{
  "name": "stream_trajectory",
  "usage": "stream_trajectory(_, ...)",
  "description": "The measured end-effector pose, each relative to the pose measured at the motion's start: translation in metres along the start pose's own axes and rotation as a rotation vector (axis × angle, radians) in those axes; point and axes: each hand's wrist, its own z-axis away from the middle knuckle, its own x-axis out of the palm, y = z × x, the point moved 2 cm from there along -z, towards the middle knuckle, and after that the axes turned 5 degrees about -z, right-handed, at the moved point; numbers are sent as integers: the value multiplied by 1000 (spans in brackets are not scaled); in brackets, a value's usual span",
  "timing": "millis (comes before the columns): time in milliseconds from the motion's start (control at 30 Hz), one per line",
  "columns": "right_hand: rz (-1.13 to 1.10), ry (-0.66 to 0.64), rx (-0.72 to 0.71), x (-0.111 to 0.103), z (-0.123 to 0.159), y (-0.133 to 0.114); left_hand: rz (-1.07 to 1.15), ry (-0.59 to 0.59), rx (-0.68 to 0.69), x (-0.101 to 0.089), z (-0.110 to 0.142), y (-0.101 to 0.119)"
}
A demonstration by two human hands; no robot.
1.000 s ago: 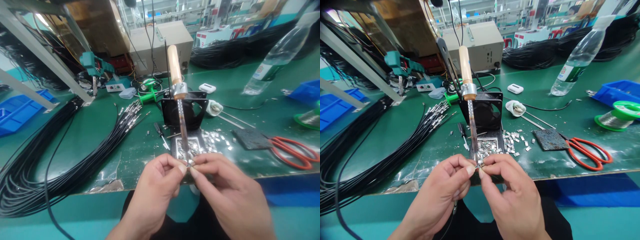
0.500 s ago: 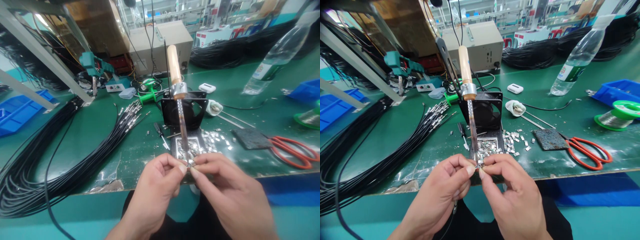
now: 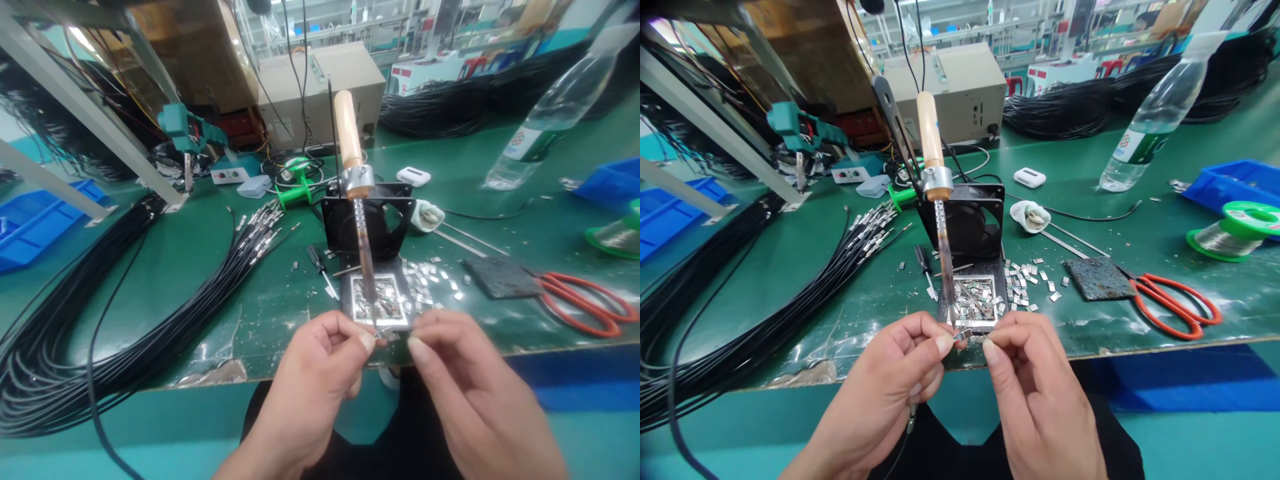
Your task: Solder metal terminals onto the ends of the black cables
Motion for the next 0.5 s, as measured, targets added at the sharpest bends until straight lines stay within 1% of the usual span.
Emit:
stream_trajectory(67, 23, -13, 1, 0, 1, -2, 17, -2, -6, 0, 0, 1)
stream_trajectory(267, 9, 37, 2, 1, -1, -7, 31, 11, 12, 0, 1, 2)
stream_trajectory(367, -20, 31, -19, 4, -2, -8, 15, 17, 15, 0, 1, 2)
stream_trajectory(500, -46, 17, -7, 6, -4, -8, 3, 15, 14, 1, 1, 3)
